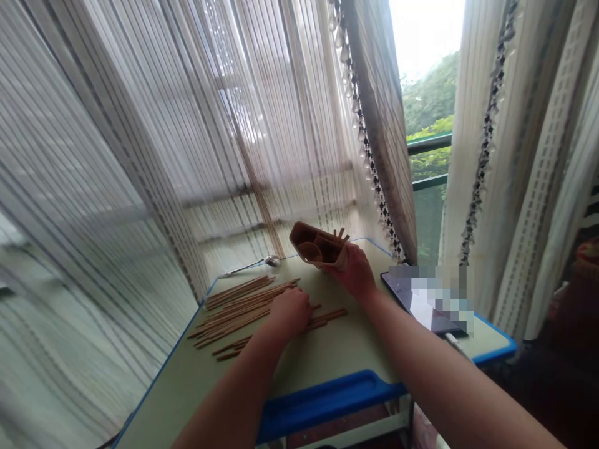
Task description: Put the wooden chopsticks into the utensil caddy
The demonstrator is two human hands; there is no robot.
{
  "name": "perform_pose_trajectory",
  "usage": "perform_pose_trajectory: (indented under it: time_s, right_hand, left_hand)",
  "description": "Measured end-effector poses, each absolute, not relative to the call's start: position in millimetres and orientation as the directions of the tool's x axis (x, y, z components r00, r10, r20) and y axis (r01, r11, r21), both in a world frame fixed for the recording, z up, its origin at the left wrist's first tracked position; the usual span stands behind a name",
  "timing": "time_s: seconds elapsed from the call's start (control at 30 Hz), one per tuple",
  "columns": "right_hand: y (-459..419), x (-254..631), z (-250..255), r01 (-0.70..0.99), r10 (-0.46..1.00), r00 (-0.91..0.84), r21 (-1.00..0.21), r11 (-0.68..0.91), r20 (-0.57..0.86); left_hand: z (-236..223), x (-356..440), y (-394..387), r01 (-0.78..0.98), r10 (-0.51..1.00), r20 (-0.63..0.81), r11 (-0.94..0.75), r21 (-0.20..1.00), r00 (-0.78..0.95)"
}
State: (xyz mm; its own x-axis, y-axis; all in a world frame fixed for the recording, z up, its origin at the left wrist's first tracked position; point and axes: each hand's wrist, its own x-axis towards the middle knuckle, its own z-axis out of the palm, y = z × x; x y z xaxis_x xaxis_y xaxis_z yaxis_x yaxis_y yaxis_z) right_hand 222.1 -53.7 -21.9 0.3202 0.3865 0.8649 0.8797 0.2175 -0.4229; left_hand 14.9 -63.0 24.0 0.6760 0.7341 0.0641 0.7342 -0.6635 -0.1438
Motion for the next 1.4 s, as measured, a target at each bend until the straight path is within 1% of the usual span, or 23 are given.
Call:
perform_pose_trajectory:
  time_s: [0.3,0.43,0.53,0.6,0.67,0.77,0.87,0.97,1.17,1.27,1.4]
  right_hand:
    - [-51,223,-25,0.88,0.388,0.322,-0.424,0.215,0.864]
    - [-51,224,-26,0.88,0.379,0.328,-0.426,0.209,0.865]
    - [-51,224,-26,0.878,0.378,0.329,-0.428,0.216,0.865]
    - [-51,224,-26,0.876,0.381,0.33,-0.431,0.218,0.864]
    - [-51,224,-25,0.872,0.38,0.336,-0.437,0.221,0.862]
    - [-50,224,-26,0.866,0.381,0.339,-0.444,0.232,0.86]
    - [-50,225,-26,0.861,0.38,0.338,-0.446,0.244,0.861]
    - [-50,225,-25,0.86,0.379,0.337,-0.446,0.249,0.862]
    - [-53,223,-21,0.86,0.401,0.339,-0.453,0.234,0.851]
    - [-54,222,-21,0.857,0.405,0.34,-0.457,0.239,0.849]
    - [-54,222,-21,0.853,0.397,0.336,-0.455,0.255,0.854]
  left_hand:
    - [25,14,-60,0.722,0.728,0.025,-0.675,-0.153,0.685]
    - [24,15,-63,0.715,0.717,0.053,-0.682,-0.154,0.695]
    - [23,18,-65,0.701,0.684,0.154,-0.697,-0.153,0.713]
    - [23,21,-65,0.702,0.653,0.282,-0.702,-0.122,0.703]
    - [24,22,-64,0.697,0.608,0.44,-0.714,-0.062,0.661]
    - [25,20,-61,0.637,0.488,0.645,-0.771,0.003,0.588]
    - [25,16,-59,0.568,0.347,0.775,-0.823,-0.018,0.528]
    - [25,13,-60,0.515,0.238,0.845,-0.856,-0.051,0.479]
    - [26,13,-65,0.408,0.044,0.931,-0.906,-0.116,0.363]
    - [25,11,-66,0.377,-0.003,0.939,-0.915,-0.141,0.344]
    - [21,7,-66,0.306,-0.017,0.965,-0.947,-0.1,0.262]
